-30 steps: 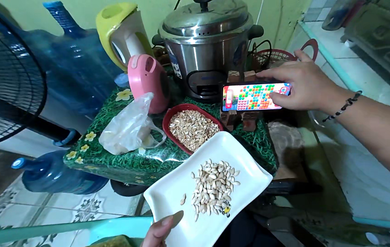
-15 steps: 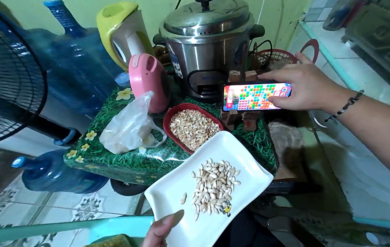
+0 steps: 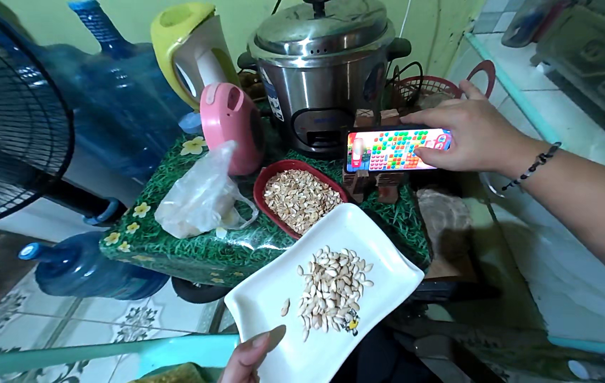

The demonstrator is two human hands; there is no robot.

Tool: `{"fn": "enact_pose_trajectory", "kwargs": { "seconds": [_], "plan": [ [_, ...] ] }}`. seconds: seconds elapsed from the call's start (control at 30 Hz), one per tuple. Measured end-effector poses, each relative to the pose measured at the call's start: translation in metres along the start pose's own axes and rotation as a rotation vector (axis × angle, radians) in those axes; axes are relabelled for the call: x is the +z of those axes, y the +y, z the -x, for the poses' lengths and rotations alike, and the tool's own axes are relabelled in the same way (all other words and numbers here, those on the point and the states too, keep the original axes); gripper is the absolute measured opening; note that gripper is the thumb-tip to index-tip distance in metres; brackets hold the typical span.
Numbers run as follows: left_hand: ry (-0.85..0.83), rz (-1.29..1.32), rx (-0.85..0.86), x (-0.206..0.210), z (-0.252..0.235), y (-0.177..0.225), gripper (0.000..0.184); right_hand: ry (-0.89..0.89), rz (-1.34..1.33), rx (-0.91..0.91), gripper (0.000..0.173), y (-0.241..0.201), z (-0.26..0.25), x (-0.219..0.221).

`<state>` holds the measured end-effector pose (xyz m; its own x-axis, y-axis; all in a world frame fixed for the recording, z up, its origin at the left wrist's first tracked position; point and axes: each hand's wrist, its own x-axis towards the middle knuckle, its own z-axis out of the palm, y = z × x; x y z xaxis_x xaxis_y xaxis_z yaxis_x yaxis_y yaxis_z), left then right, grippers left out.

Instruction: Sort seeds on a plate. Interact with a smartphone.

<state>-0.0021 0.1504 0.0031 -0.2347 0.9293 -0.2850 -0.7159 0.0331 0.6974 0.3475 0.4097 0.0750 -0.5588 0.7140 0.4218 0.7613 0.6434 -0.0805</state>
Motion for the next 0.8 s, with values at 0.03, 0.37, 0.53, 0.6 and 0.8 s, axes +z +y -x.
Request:
{"fn": "enact_pose_trajectory", "kwargs": {
  "seconds": [0.03, 0.37, 0.53, 0.6, 0.8],
  "plan": [
    [-0.006, 0.003, 0.001, -0.0004, -0.0001, -0.0001, 0.016, 0.0, 0.0, 0.001, 0.059, -0.0002, 0.0, 0.0],
    [-0.039, 0.009, 0.008, -0.0029, -0.0008, -0.0001, 0.015, 0.0, 0.008, 0.01, 0.059, 0.0001, -0.0003, 0.001],
    [-0.031, 0.0, 0.013, -0.001, -0.0002, -0.0002, 0.016, -0.002, 0.007, 0.006, 0.06, -0.0006, 0.0002, 0.0005],
    [-0.033, 0.005, 0.004, -0.0014, -0.0005, 0.0, 0.016, -0.007, 0.002, 0.009, 0.061, -0.0007, 0.0006, -0.0002],
    [-0.02, -0.032, 0.02, -0.0006, 0.0002, 0.0006, 0.015, -0.024, -0.002, -0.002, 0.063, 0.0008, 0.0004, -0.0014]
  ]
}}
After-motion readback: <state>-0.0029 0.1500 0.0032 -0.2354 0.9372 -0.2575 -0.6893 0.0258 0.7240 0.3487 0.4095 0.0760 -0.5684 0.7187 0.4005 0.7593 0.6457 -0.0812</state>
